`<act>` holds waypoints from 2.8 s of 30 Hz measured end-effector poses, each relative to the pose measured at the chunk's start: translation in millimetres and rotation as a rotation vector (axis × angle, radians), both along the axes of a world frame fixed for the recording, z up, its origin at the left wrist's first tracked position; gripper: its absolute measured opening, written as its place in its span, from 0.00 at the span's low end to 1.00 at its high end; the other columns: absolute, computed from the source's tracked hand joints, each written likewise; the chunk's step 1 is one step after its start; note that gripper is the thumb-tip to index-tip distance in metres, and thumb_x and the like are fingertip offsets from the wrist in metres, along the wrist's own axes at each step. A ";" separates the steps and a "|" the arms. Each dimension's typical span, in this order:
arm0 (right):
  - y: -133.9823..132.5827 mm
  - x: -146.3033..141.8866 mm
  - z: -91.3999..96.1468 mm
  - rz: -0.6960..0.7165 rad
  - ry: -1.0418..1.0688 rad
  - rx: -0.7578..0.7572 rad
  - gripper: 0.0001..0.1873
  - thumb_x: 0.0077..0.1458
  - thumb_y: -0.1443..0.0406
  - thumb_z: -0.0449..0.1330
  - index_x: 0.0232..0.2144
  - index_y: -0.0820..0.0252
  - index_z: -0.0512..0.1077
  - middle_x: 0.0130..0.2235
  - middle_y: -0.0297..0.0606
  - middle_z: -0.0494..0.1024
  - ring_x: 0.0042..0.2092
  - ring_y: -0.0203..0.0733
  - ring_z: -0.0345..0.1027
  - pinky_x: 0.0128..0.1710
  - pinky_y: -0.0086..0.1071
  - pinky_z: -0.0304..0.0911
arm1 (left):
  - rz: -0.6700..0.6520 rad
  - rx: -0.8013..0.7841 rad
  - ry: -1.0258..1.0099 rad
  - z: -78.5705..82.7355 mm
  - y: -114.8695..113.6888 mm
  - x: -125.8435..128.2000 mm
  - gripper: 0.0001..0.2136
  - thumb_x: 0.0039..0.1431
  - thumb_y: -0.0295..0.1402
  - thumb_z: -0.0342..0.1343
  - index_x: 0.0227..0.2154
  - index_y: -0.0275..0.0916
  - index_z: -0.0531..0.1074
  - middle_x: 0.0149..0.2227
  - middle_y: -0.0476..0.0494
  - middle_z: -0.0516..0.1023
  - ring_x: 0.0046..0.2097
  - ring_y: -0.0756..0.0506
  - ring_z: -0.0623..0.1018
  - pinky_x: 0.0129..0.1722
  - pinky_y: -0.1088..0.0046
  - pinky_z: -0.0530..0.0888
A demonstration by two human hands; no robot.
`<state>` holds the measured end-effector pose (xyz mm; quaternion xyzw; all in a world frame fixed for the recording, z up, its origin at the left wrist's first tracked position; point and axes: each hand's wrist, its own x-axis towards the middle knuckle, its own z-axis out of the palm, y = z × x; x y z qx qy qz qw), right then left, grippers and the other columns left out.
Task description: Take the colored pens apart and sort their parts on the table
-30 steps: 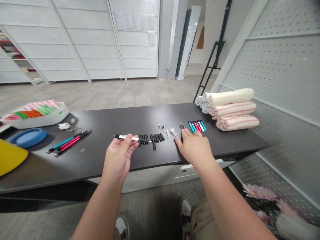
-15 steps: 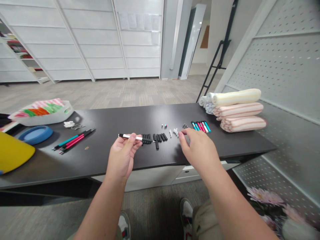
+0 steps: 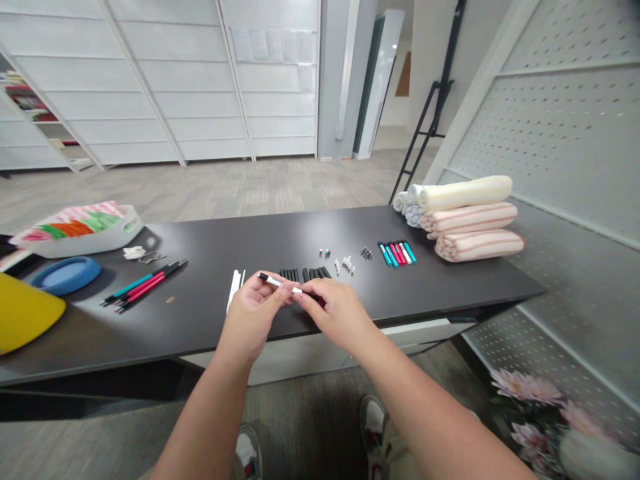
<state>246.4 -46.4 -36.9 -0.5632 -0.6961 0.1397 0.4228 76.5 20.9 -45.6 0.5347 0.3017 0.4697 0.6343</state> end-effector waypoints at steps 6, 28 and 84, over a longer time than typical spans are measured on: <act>-3.0 -1.2 0.0 0.007 -0.029 -0.066 0.12 0.72 0.59 0.58 0.40 0.56 0.79 0.36 0.35 0.83 0.37 0.39 0.74 0.37 0.31 0.60 | 0.070 0.028 0.023 2.5 0.3 4.0 0.13 0.59 0.38 0.70 0.38 0.34 0.77 0.34 0.42 0.83 0.33 0.49 0.80 0.37 0.75 0.77; -2.5 -2.6 1.3 0.000 -0.065 -0.103 0.13 0.72 0.59 0.55 0.38 0.55 0.77 0.31 0.32 0.79 0.32 0.37 0.69 0.33 0.30 0.53 | 0.223 -0.058 -0.146 2.3 0.8 10.8 0.14 0.53 0.37 0.74 0.37 0.34 0.78 0.33 0.45 0.82 0.30 0.53 0.78 0.34 0.79 0.76; -10.1 27.7 -5.3 -0.281 0.059 -0.179 0.04 0.57 0.63 0.65 0.35 0.55 0.73 0.29 0.32 0.78 0.29 0.39 0.71 0.32 0.33 0.63 | 0.310 -0.139 -0.308 12.6 19.4 -10.5 0.17 0.51 0.37 0.75 0.36 0.35 0.76 0.31 0.47 0.81 0.27 0.55 0.76 0.30 0.81 0.78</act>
